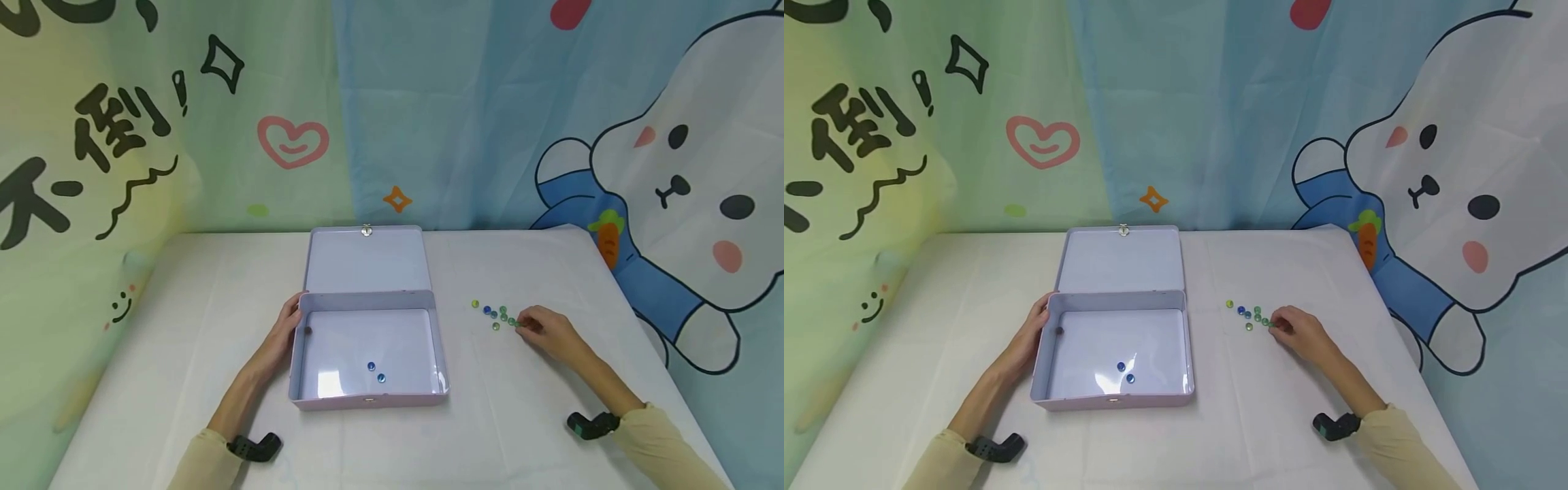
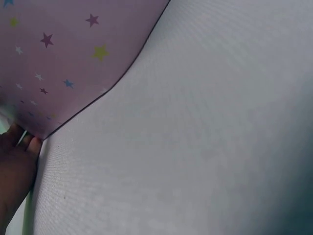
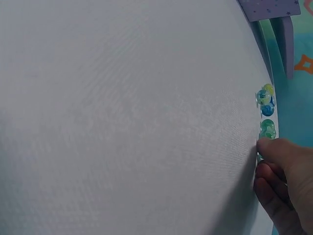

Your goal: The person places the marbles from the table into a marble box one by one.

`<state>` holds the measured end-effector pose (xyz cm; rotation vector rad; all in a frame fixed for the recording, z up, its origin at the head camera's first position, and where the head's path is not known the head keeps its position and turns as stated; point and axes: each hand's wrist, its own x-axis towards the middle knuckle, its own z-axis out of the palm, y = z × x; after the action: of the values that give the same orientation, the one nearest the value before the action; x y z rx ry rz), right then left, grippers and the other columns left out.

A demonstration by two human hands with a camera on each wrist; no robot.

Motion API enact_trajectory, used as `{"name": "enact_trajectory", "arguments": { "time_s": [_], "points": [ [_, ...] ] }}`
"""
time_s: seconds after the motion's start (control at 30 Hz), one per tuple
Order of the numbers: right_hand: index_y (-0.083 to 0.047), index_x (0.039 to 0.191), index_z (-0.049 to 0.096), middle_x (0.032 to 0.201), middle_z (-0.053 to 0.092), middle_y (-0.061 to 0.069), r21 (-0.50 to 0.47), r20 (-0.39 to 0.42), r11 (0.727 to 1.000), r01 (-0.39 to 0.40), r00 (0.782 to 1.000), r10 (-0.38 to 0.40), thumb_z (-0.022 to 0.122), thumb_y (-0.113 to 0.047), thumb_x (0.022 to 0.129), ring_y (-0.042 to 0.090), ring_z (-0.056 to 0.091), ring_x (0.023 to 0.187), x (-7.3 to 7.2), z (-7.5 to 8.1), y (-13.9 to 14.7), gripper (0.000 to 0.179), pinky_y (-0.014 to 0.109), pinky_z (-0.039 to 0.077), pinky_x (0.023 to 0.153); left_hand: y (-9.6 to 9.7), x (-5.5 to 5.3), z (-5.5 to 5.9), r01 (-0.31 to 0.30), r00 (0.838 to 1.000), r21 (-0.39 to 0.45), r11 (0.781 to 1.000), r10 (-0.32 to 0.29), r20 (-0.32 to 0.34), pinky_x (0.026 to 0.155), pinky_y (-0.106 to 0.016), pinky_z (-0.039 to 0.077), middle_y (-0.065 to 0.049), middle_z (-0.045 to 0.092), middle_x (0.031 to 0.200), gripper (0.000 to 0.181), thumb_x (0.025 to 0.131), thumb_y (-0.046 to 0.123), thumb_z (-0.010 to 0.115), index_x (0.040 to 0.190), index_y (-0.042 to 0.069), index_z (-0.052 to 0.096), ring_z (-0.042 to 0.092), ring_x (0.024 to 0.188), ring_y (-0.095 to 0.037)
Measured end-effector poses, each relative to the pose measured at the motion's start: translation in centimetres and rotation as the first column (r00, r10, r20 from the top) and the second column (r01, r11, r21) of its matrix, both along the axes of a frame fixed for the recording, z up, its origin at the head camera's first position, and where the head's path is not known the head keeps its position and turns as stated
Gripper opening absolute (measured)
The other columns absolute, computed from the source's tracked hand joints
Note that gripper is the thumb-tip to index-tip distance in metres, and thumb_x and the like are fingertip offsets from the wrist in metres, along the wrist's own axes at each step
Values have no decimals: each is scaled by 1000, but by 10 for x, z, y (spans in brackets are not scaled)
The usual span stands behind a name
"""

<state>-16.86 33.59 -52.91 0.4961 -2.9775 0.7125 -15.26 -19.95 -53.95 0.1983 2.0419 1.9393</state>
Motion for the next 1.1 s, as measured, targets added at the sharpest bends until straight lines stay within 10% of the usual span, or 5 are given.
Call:
{"name": "enact_trajectory", "arguments": {
  "time_s": [0.57,1.1],
  "points": [
    [-5,91,67,78,68,0,-100,-37,995,-30,999,26,77,-3,78,0,56,71,2,6,5,17,20,50,66,0,-1,-2,-7,1000,14,1000,7,5,115,-59,7,-13,9,161,54,105,37,25,154,21,10,11,146,-37],
    [-4,101,66,91,70,9,-311,96,950,-8,995,40,71,-14,88,-1,59,77,-3,59,-28,17,12,50,70,1,-1,-1,-3,1000,17,1000,3,1,115,-58,8,-14,9,161,54,105,37,25,154,19,10,12,145,-36]
  ]
}}
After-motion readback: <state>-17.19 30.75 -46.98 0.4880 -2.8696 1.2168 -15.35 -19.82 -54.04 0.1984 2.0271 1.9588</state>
